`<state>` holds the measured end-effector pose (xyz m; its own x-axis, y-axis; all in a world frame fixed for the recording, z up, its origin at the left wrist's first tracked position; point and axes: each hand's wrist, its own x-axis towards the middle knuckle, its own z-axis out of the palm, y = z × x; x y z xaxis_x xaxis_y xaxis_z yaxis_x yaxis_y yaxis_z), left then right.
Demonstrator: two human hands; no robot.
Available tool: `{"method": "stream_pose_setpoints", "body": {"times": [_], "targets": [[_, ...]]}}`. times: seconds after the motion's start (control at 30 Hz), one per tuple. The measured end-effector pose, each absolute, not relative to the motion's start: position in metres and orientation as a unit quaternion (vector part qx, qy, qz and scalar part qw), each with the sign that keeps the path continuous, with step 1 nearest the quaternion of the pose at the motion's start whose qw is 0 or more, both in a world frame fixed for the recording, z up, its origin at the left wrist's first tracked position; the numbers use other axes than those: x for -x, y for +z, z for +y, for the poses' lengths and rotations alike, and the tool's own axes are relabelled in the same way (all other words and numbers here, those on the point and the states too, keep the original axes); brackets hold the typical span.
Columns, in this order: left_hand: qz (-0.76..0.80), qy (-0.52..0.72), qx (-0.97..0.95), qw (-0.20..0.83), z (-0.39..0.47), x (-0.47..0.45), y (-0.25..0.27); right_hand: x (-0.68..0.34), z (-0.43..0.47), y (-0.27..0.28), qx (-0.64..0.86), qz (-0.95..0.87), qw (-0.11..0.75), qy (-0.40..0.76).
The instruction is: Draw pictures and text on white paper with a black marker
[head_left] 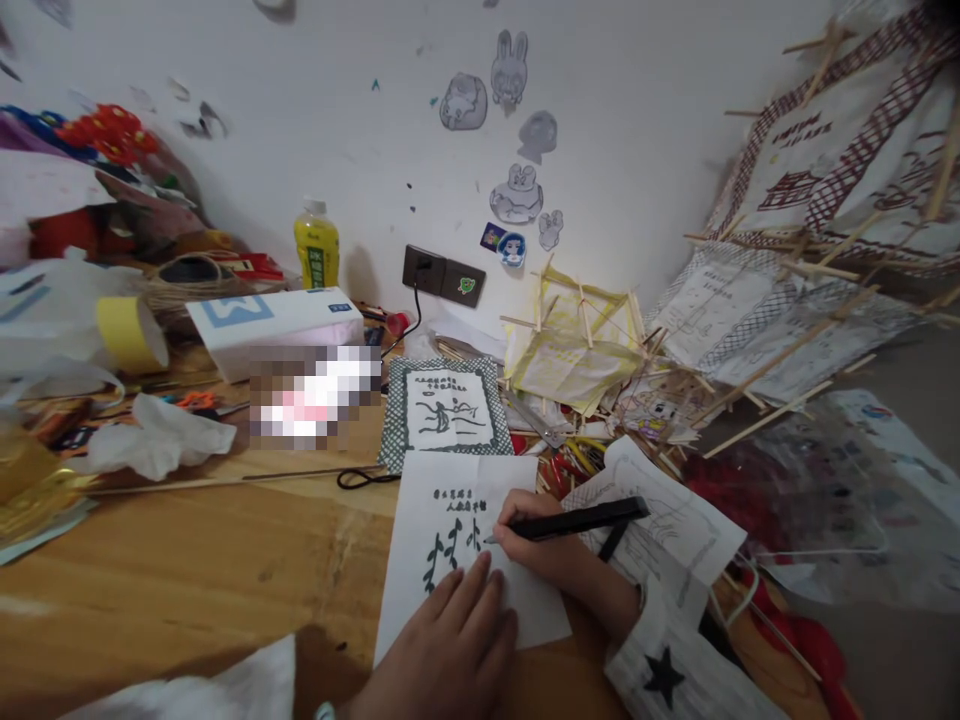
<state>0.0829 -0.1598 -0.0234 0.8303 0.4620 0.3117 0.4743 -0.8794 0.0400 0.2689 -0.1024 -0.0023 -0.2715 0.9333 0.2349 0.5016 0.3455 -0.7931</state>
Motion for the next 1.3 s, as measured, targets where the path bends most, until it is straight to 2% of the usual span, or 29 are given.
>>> {"method": "stream_pose_setpoints", "body": {"times": [0.4,0.6,1.3], "targets": [[-0.239,-0.156,0.958,0.036,-0.162,-0.083,-0.019,-0.269,-0.103,0.0,0.482,-0.73,0.36,0.324],[-0.242,-0.153,0.957,0.047,-0.163,-0.084,-0.024,-0.27,-0.104,0.0,0.494,-0.749,0.335,0.289],[-0.253,-0.111,0.961,-0.012,-0.168,-0.084,-0.012,-0.267,-0.106,0.007,0.476,-0.74,0.341,0.331]]}}
